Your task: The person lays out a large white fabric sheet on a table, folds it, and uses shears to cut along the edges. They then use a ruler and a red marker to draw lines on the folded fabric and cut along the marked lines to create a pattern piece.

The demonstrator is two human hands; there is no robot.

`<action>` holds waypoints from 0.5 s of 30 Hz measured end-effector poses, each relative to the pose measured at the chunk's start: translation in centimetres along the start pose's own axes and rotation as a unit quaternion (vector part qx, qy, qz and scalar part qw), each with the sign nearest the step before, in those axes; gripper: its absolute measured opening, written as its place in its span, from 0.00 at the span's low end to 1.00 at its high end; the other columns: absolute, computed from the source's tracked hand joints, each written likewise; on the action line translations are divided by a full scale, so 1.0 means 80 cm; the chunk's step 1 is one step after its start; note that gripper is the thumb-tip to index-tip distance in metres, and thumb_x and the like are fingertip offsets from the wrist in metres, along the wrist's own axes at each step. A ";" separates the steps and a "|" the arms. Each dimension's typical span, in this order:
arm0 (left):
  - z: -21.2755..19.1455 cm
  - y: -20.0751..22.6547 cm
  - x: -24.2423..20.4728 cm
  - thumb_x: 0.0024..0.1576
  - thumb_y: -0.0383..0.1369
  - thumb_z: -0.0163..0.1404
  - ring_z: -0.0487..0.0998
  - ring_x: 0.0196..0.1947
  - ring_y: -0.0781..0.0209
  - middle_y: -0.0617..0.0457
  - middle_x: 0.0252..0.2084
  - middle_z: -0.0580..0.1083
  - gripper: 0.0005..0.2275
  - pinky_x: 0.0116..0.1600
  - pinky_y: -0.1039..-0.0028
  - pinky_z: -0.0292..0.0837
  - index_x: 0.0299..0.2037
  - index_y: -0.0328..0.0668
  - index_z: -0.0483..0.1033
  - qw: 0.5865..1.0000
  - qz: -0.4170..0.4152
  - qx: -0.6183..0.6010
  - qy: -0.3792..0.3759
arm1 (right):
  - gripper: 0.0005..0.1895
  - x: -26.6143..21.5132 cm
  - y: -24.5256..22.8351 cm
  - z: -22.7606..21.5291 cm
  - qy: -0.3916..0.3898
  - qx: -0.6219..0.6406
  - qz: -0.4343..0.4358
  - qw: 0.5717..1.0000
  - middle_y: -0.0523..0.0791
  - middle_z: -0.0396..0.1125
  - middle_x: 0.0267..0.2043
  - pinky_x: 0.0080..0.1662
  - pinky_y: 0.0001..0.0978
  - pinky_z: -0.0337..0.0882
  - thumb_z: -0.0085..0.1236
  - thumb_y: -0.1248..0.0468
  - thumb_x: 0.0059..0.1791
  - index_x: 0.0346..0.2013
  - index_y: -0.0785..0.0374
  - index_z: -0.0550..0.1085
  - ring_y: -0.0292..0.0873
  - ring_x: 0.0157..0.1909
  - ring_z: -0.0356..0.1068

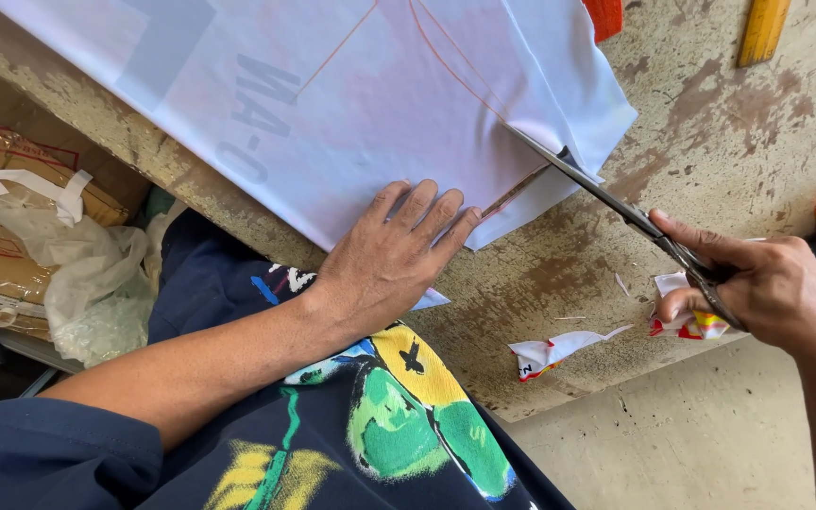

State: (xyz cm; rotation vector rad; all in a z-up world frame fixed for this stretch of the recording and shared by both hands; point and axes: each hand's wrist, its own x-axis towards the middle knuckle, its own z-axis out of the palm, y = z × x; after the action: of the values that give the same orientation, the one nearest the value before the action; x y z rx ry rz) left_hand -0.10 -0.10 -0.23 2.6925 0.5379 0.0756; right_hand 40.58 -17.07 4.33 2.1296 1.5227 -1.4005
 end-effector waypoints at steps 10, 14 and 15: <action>-0.001 0.001 0.001 0.67 0.30 0.46 0.70 0.57 0.49 0.50 0.59 0.71 0.18 0.64 0.59 0.68 0.67 0.46 0.75 1.000 -0.009 0.014 -0.010 | 0.58 0.028 -0.054 0.010 0.025 -0.051 0.036 0.998 0.43 0.43 0.25 0.28 0.33 0.60 0.76 0.37 0.26 0.73 0.31 0.75 0.38 0.26 0.45; 0.003 0.002 0.001 0.67 0.28 0.45 0.70 0.57 0.49 0.50 0.59 0.70 0.17 0.63 0.59 0.68 0.65 0.46 0.76 1.000 -0.008 0.009 0.002 | 0.55 0.031 -0.074 0.001 -0.016 -0.114 0.127 0.985 0.46 0.45 0.23 0.28 0.39 0.60 0.73 0.33 0.28 0.73 0.17 0.72 0.40 0.27 0.46; 0.004 0.003 0.000 0.67 0.28 0.45 0.70 0.57 0.49 0.50 0.59 0.70 0.17 0.63 0.59 0.68 0.65 0.46 0.76 1.000 -0.008 0.009 0.002 | 0.55 0.030 -0.075 0.001 -0.016 -0.114 0.128 0.985 0.46 0.45 0.23 0.28 0.39 0.60 0.73 0.33 0.28 0.73 0.17 0.72 0.40 0.27 0.46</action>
State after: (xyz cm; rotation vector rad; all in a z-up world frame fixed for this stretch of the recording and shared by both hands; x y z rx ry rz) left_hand -0.01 -0.43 -0.47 2.7051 0.5625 0.0732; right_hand 35.72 -12.78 4.59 2.0637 1.2746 -1.1123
